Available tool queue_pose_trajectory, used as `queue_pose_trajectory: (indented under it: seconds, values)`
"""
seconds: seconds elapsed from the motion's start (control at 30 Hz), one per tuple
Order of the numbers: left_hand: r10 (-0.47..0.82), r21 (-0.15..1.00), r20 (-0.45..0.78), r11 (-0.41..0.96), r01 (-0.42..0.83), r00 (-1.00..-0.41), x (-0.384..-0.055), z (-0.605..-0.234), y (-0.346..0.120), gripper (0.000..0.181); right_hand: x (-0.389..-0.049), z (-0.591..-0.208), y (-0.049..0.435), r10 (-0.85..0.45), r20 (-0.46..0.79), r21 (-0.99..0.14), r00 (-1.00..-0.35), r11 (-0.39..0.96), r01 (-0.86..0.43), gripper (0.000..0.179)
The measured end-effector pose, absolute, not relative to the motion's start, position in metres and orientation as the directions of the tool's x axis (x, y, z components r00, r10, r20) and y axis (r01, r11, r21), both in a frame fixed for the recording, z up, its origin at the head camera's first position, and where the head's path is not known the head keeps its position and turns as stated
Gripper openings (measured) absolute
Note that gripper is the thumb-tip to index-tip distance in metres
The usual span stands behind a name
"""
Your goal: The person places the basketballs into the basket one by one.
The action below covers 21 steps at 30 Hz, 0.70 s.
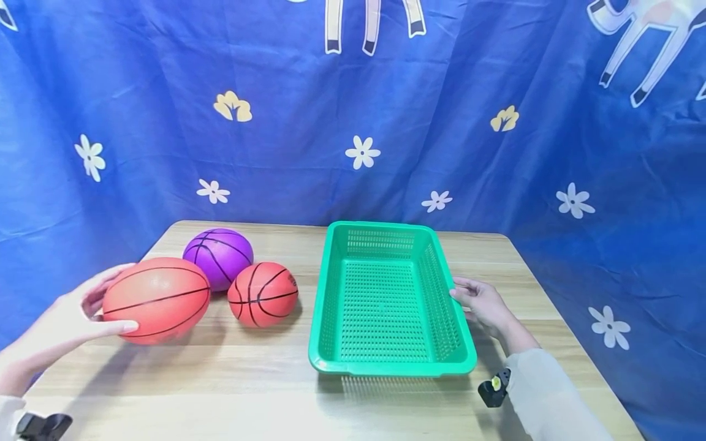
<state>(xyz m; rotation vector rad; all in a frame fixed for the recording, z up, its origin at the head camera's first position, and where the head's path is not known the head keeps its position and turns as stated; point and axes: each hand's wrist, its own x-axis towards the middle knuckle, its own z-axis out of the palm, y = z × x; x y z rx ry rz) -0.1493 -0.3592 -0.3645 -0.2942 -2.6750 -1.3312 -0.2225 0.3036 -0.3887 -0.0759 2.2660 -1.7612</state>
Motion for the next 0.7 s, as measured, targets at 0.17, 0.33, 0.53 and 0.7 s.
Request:
queue_pose_trajectory:
  seconds: [0.17,0.33,0.53,0.7]
  values:
    - [0.104,0.756,0.232,0.606,0.247,-0.967,-0.159,-0.347,-0.358,0.09,-0.223,-0.39,0.303,-0.204,-0.177,-0.959,-0.963,0.257,0.122,0.064]
    - [0.094,0.733,0.236,0.636,0.241,-0.967,-0.171,-0.331,-0.35,0.089,-0.224,-0.391,0.303,-0.198,-0.181,-0.96,-0.963,0.247,0.13,0.063]
    - [0.117,0.744,0.248,0.612,0.267,-0.962,-0.189,-0.316,-0.333,0.088,-0.224,-0.391,0.303,-0.19,-0.191,-0.958,-0.963,0.25,0.141,0.062]
    - [0.123,0.762,0.234,0.593,0.261,-0.964,-0.204,-0.303,-0.313,0.087,-0.225,-0.39,0.303,-0.208,-0.178,-0.963,-0.962,0.236,0.127,0.062]
